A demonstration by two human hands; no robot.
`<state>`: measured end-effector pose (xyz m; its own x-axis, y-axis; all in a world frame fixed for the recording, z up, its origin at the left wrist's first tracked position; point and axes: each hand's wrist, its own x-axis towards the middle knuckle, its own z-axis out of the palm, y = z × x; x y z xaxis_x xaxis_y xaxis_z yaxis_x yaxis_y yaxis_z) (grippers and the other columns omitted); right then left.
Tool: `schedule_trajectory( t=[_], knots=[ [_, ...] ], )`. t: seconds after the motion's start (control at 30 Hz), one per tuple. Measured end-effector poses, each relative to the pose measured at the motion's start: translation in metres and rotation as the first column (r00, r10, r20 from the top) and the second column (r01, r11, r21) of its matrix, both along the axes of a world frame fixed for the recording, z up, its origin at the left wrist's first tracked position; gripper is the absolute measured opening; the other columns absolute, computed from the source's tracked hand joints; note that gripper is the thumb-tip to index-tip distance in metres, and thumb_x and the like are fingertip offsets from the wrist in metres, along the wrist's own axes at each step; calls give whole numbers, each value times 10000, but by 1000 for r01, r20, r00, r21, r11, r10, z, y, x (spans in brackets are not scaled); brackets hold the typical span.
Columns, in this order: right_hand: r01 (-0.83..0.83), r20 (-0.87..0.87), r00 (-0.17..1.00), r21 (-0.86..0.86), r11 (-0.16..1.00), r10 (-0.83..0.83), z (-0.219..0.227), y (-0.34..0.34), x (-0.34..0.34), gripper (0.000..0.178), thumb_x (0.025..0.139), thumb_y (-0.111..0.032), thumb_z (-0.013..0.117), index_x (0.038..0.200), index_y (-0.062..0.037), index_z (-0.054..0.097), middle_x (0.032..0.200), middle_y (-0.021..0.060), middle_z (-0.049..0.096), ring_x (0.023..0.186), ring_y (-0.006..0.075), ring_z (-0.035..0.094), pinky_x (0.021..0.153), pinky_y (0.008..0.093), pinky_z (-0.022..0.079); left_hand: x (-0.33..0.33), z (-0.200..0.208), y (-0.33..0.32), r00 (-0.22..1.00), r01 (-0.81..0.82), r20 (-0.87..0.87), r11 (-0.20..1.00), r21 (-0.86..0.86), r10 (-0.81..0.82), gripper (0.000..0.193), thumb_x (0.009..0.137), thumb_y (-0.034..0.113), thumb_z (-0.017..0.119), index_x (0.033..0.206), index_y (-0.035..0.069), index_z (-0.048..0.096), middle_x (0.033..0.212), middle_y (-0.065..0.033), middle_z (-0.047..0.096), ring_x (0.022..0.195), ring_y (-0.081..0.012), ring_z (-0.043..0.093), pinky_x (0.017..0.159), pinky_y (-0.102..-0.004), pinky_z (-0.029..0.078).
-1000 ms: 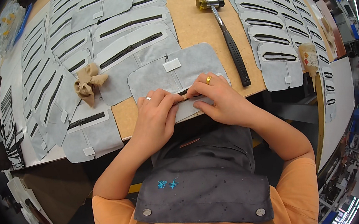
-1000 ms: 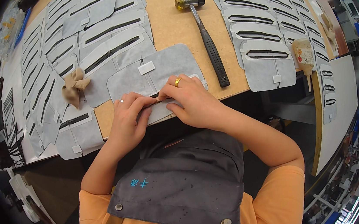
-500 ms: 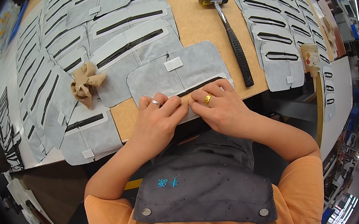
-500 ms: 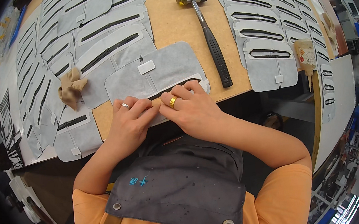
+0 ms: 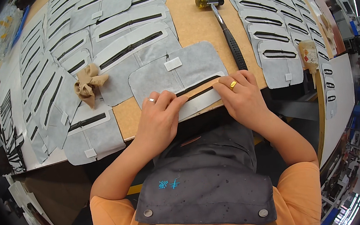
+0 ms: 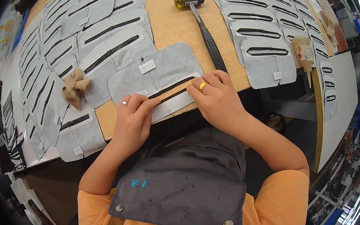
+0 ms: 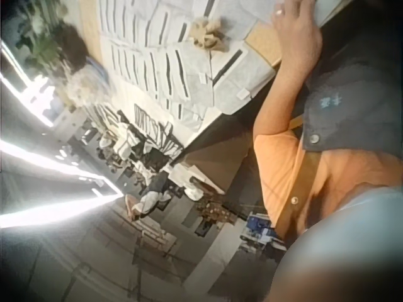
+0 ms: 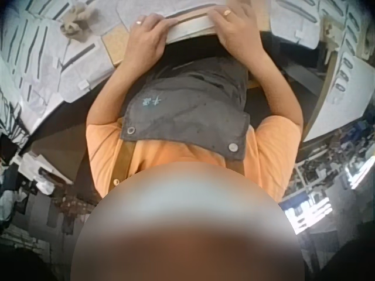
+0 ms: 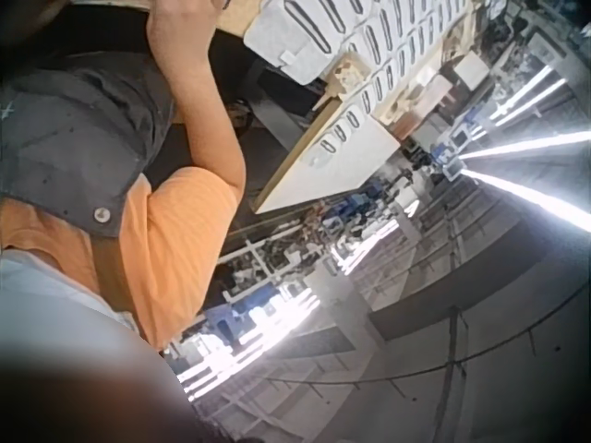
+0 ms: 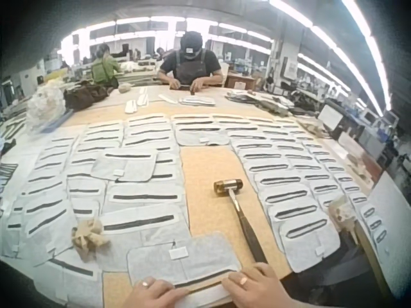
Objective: Assembling small faux leather pouches by aligning panels, applying adhesive, and securing elements with a mallet.
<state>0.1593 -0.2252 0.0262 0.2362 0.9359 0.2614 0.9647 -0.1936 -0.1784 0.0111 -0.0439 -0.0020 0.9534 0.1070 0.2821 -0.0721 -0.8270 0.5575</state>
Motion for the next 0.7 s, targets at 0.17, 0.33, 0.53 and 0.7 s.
schedule_trajectory(
  t=[0.17, 0.33, 0.53, 0.7],
  knots=[
    [21, -481, 875, 151, 988, 55, -5, 27, -32, 270, 819, -52, 623, 1083, -36, 564, 1050, 110, 567, 961, 312, 543, 849, 407, 425, -2, 3, 2, 998, -55, 18, 995, -83, 57, 269, 796, 9, 612, 1057, 76, 602, 937, -69, 528, 855, -267, 504, 735, -368, 372],
    [-11, -372, 927, 75, 997, 38, -8, 32, -32, 277, 808, -48, 605, 1083, -46, 574, 1066, 83, 568, 987, 266, 545, 857, 386, 407, -17, 6, 6, 997, -64, -47, 996, -64, 61, 280, 792, 21, 618, 1067, 70, 598, 965, -60, 538, 891, -260, 506, 770, -371, 362],
    [-98, -131, 986, 38, 994, 103, -11, 30, -34, 264, 770, -66, 596, 1034, -61, 600, 1032, 49, 579, 1006, 212, 539, 870, 368, 380, -39, 6, 9, 995, -89, -22, 975, 203, 96, 323, 759, 16, 623, 1077, 69, 598, 997, -48, 543, 927, -243, 508, 790, -369, 355],
    [-84, -197, 977, -21, 996, 78, -7, 36, -36, 361, 756, -47, 636, 1116, -55, 602, 1054, 50, 578, 1003, 218, 537, 895, 377, 366, -52, 4, 13, 990, -140, -21, 985, 103, 143, 333, 747, -12, 630, 1070, 62, 597, 990, -61, 543, 926, -267, 510, 815, -377, 388]
  ],
)
